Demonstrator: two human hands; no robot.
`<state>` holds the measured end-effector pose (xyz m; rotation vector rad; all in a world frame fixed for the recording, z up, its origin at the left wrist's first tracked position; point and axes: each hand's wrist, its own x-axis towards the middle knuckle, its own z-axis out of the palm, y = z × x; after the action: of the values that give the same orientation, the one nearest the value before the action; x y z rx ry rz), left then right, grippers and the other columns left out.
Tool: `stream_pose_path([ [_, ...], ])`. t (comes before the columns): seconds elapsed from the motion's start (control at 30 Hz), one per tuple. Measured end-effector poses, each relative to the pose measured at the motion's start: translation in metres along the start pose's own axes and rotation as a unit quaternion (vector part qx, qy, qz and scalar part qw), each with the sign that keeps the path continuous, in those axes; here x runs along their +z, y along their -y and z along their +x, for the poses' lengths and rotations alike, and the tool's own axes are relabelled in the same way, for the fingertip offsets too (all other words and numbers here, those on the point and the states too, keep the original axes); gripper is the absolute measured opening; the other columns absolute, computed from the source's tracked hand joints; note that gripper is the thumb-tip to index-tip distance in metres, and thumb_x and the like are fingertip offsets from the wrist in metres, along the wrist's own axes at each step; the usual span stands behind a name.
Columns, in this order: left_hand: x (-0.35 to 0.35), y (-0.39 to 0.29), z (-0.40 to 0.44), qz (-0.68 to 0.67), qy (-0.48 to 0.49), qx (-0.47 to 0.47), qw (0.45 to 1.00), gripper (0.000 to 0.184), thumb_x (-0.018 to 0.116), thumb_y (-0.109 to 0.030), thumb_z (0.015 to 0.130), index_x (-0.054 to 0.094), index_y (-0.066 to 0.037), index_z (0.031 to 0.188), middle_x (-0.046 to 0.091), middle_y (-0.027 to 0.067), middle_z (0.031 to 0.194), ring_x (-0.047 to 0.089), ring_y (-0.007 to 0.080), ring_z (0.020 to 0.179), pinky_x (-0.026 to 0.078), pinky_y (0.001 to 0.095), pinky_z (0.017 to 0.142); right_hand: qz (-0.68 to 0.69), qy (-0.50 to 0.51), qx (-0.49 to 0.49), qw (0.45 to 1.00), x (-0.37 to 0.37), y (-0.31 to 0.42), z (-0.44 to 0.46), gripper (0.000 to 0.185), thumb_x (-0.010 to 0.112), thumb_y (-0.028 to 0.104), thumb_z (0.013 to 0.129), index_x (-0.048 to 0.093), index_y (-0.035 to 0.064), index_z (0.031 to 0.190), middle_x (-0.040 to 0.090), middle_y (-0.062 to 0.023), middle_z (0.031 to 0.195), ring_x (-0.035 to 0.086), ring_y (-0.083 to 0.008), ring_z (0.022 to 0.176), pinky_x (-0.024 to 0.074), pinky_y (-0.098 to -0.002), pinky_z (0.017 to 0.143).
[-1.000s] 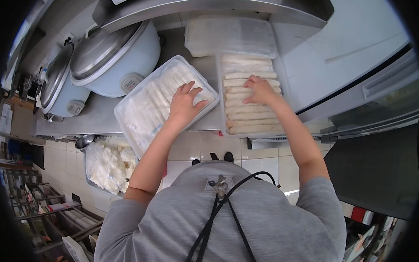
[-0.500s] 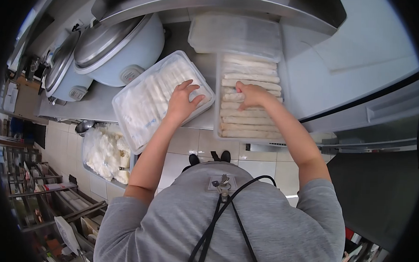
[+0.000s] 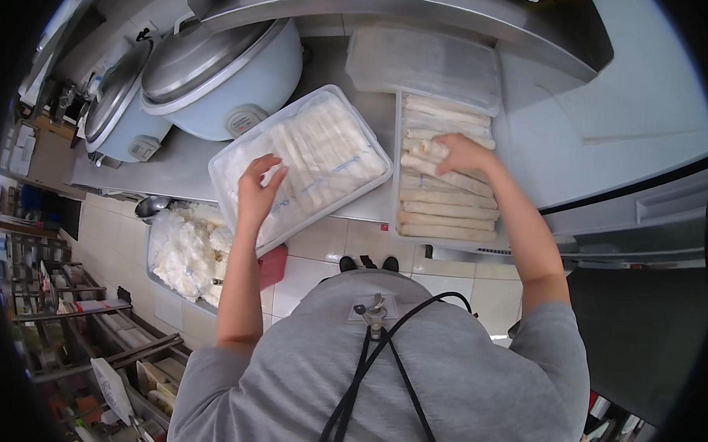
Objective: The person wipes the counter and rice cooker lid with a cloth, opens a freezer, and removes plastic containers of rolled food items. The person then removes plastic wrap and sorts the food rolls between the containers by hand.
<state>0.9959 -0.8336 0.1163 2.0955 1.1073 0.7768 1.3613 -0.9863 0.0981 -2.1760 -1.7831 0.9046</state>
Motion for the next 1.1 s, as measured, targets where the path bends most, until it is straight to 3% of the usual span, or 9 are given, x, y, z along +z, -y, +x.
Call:
stream_pose_path([
  [0.23, -0.02, 0.041, 0.014, -0.066, 0.007, -0.023, 0.998, 0.026, 0.065, -0.021, 0.078, 0.062, -0.005, 0.098, 0.06, 0.0089, 0.106, 0.059, 0.0216, 0.089, 0.046, 0.0315, 0.073, 0.177, -0.068, -0.048, 0.981, -0.056, 0.145, 0.048, 0.076, 0.075, 0.025, 0.051, 0.05, -0.0006, 0.118, 0.059, -0.0167, 0.104, 0.056, -0.025, 0.095, 0.0424, -0.0312, 0.085],
  [0.27, -0.016, 0.043, 0.019, -0.1, 0.018, -0.02, 0.995, 0.027, 0.065, -0.022, 0.078, 0.062, -0.005, 0.098, 0.06, 0.0082, 0.106, 0.058, 0.0209, 0.09, 0.046, 0.031, 0.073, 0.114, -0.102, -0.048, 0.987, -0.046, 0.156, 0.079, 0.067, 0.076, 0.027, 0.049, 0.056, 0.0002, 0.108, 0.062, -0.0132, 0.094, 0.06, -0.022, 0.086, 0.0444, -0.03, 0.081],
  [0.33, -0.008, 0.042, 0.028, -0.136, 0.035, -0.014, 0.99, 0.028, 0.065, -0.022, 0.078, 0.062, -0.005, 0.099, 0.06, 0.0076, 0.106, 0.058, 0.0202, 0.091, 0.046, 0.0305, 0.073, 0.214, -0.071, -0.062, 0.972, -0.02, 0.163, 0.144, 0.049, 0.078, 0.025, 0.048, 0.06, 0.0014, 0.087, 0.064, -0.0105, 0.083, 0.06, -0.0195, 0.082, 0.0449, -0.0303, 0.077],
  [0.43, 0.006, 0.035, 0.035, -0.141, 0.05, -0.085, 0.985, 0.027, 0.065, -0.02, 0.077, 0.061, -0.003, 0.097, 0.06, 0.0093, 0.103, 0.059, 0.0231, 0.088, 0.045, 0.0303, 0.073, 0.156, -0.124, -0.027, 0.98, 0.008, 0.179, 0.175, 0.066, 0.078, 0.034, 0.054, 0.056, -0.0024, 0.104, 0.059, -0.0142, 0.103, 0.056, -0.0241, 0.095, 0.043, -0.031, 0.084],
  [0.5, 0.012, 0.032, 0.032, 0.04, -0.041, 0.006, 0.998, 0.025, 0.066, -0.015, 0.074, 0.061, -0.002, 0.094, 0.06, 0.0123, 0.1, 0.057, 0.0277, 0.09, 0.044, 0.0325, 0.076, 0.101, -0.143, -0.038, 0.984, 0.011, 0.163, 0.169, 0.07, 0.076, 0.042, 0.056, 0.055, -0.0016, 0.107, 0.058, -0.0151, 0.106, 0.055, -0.0256, 0.098, 0.0427, -0.0317, 0.086],
  [0.6, 0.019, 0.011, 0.028, 0.096, -0.056, 0.124, 0.986, 0.027, 0.067, -0.012, 0.07, 0.061, -0.002, 0.094, 0.059, 0.0149, 0.1, 0.053, 0.0318, 0.095, 0.042, 0.0352, 0.081, 0.089, -0.065, -0.1, 0.989, -0.019, 0.115, 0.107, 0.063, 0.072, 0.043, 0.063, 0.056, 0.0018, 0.107, 0.06, -0.0136, 0.1, 0.056, -0.0229, 0.094, 0.0437, -0.0307, 0.083],
  [0.73, 0.083, -0.049, 0.011, -0.008, 0.128, 0.241, 0.962, 0.031, 0.066, -0.014, 0.07, 0.059, -0.002, 0.098, 0.056, 0.0147, 0.109, 0.05, 0.0304, 0.102, 0.039, 0.0357, 0.089, 0.051, -0.073, -0.027, 0.996, -0.029, 0.045, 0.001, 0.048, 0.071, 0.033, 0.069, 0.057, 0.0014, 0.103, 0.06, -0.0103, 0.097, 0.057, -0.0184, 0.09, 0.0442, -0.0292, 0.08],
  [0.87, 0.191, -0.083, -0.015, 0.036, 0.341, 0.374, 0.862, 0.054, 0.069, -0.021, 0.065, 0.051, -0.001, 0.111, 0.052, 0.0171, 0.11, 0.049, 0.0321, 0.103, 0.04, 0.0366, 0.089, 0.172, -0.146, 0.068, 0.972, 0.015, -0.023, -0.066, 0.041, 0.069, 0.029, 0.07, 0.059, 0.0041, 0.1, 0.062, -0.0124, 0.094, 0.059, -0.0213, 0.089, 0.0454, -0.0309, 0.078],
  [1.1, 0.227, -0.125, -0.012, 0.237, 0.483, 0.245, 0.806, 0.066, 0.077, -0.025, 0.052, 0.052, -0.001, 0.107, 0.052, 0.019, 0.105, 0.049, 0.0342, 0.101, 0.042, 0.0391, 0.085, 0.288, -0.281, 0.09, 0.911, 0.065, -0.048, -0.123, 0.028, 0.067, 0.011, 0.074, 0.058, -0.0002, 0.098, 0.062, -0.0095, 0.091, 0.058, -0.0158, 0.084, 0.047, -0.0271, 0.076],
])
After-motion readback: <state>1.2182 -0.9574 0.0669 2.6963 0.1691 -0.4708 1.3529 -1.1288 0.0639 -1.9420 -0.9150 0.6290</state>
